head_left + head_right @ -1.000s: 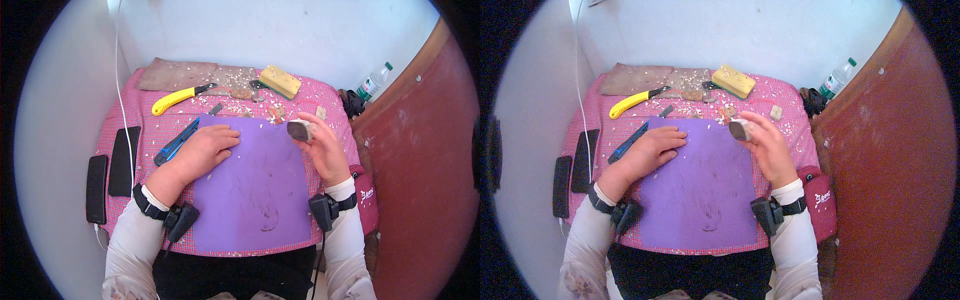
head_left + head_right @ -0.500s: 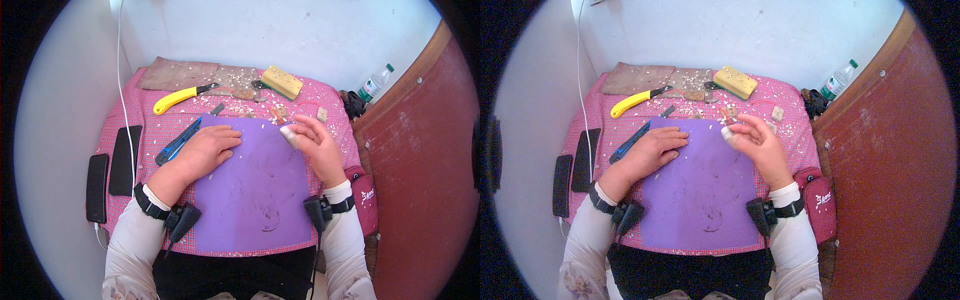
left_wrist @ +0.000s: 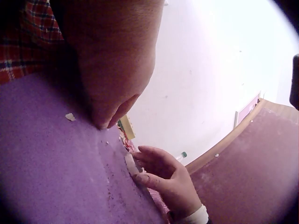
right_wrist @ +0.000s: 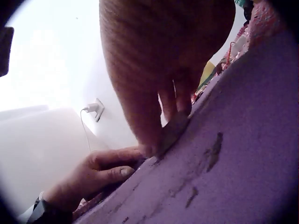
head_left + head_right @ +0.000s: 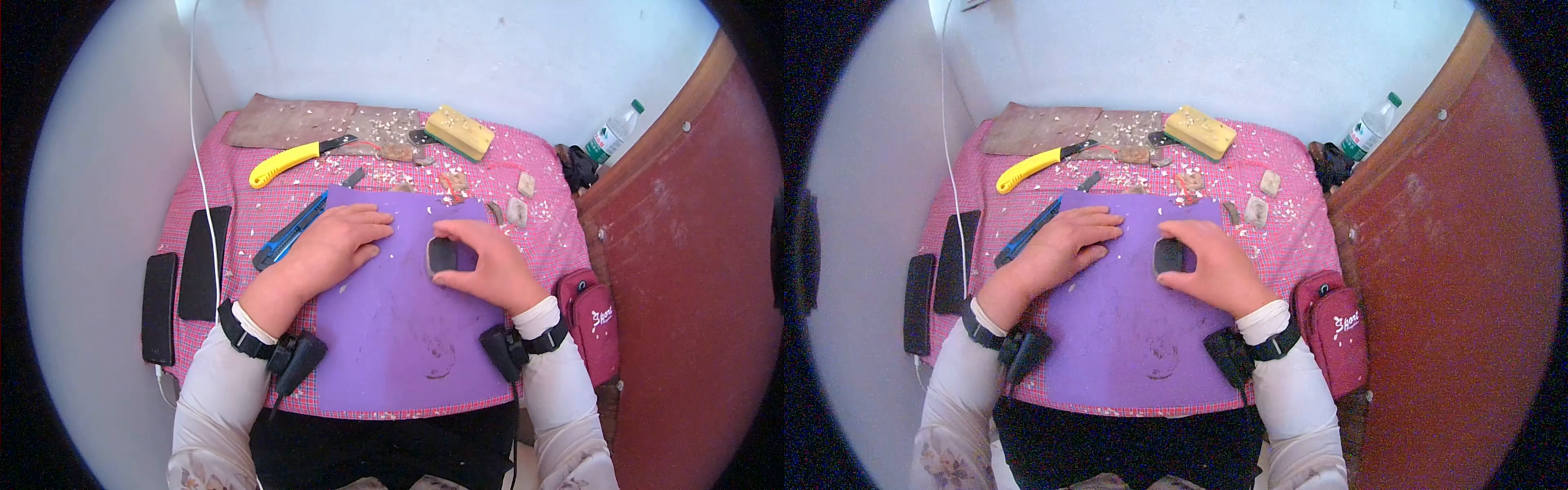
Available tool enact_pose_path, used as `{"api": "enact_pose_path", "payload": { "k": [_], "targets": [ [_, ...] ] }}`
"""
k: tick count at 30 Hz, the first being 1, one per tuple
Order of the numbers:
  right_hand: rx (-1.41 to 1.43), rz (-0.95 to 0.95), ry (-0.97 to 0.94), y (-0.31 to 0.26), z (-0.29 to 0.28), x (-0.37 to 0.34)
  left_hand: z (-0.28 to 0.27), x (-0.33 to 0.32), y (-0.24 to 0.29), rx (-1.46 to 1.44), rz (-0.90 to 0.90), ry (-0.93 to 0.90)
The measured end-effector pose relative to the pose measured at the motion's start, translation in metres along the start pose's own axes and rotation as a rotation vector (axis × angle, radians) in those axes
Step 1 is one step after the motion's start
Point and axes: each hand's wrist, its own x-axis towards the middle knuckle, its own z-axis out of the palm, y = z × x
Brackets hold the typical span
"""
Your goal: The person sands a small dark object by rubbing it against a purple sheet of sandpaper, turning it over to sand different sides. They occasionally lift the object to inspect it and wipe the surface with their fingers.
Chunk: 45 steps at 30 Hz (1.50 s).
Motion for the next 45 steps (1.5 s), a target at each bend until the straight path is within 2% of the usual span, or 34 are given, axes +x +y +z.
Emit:
{"api": "enact_pose_path", "payload": {
  "k": [5, 7, 8, 10, 14, 16, 18, 20, 21, 22, 24, 25, 28, 30, 32, 34, 36, 38, 39, 40, 42, 45],
  "targets": [
    [-0.164, 0.053, 0.083, -0.001, -0.006, 0.001, 0.000, 0.001, 0.001, 0.035, 0.004, 0.009],
    [-0.071, -0.084, 0.001, -0.008, -0.002, 0.001, -0.002, 0.001, 0.002, -0.012, -0.002, -0.007],
    [-0.067, -0.083, 0.001, -0.005, 0.000, 0.001, -0.002, 0.000, 0.001, -0.011, -0.004, -0.010],
    [-0.105, -0.004, 0.090, 0.004, 0.001, 0.000, 0.001, 0.000, 0.000, -0.010, -0.005, 0.008],
    [-0.149, 0.072, 0.074, -0.002, -0.007, 0.001, -0.001, 0.000, 0.001, 0.002, -0.001, 0.007],
    [-0.025, -0.064, -0.029, -0.011, -0.004, -0.001, -0.003, 0.001, 0.003, -0.021, -0.013, -0.016],
    [-0.006, -0.052, -0.030, -0.006, -0.006, -0.001, -0.001, 0.000, 0.001, -0.010, -0.005, -0.009],
    [-0.195, 0.075, 0.105, 0.006, -0.009, -0.002, 0.001, 0.001, 0.001, -0.001, 0.005, 0.006],
    [-0.186, 0.151, 0.112, 0.003, -0.013, -0.002, 0.000, 0.000, 0.001, 0.002, 0.005, 0.006],
    [-0.187, 0.150, 0.112, 0.001, -0.012, -0.003, 0.000, 0.000, 0.001, 0.006, 0.005, 0.005],
    [-0.137, -0.056, 0.036, -0.003, -0.008, -0.002, -0.002, 0.002, 0.001, -0.007, 0.000, -0.007],
    [-0.135, -0.057, 0.036, -0.002, -0.007, -0.001, -0.003, 0.002, 0.001, -0.023, -0.005, -0.022],
    [-0.050, -0.010, 0.037, 0.003, -0.006, -0.002, -0.002, 0.001, 0.003, -0.011, -0.004, -0.003],
    [-0.171, 0.131, 0.124, 0.005, -0.012, -0.002, -0.001, 0.002, 0.002, -0.007, 0.004, 0.000],
    [-0.190, 0.090, 0.116, -0.001, -0.009, -0.001, -0.002, 0.002, 0.001, 0.004, 0.012, -0.002],
    [-0.051, -0.096, 0.010, -0.009, -0.002, -0.001, -0.002, 0.002, 0.002, -0.017, -0.007, -0.017],
    [-0.026, -0.071, -0.013, -0.005, -0.003, -0.001, -0.001, 0.001, 0.001, -0.010, -0.006, -0.017],
    [-0.176, 0.077, 0.125, 0.007, -0.008, -0.002, 0.000, 0.001, 0.001, -0.005, -0.002, -0.008],
    [-0.179, 0.159, 0.128, 0.006, -0.012, -0.001, 0.000, 0.001, 0.001, 0.003, 0.002, -0.007],
    [-0.180, 0.157, 0.129, 0.005, -0.010, -0.002, -0.001, 0.001, 0.001, 0.014, 0.005, -0.006],
    [-0.073, -0.052, 0.083, 0.002, -0.003, -0.002, -0.003, 0.002, 0.002, 0.004, 0.001, -0.012],
    [-0.077, -0.053, 0.041, -0.003, -0.003, 0.000, -0.002, 0.001, 0.001, -0.012, -0.011, -0.020]
  ]
}}
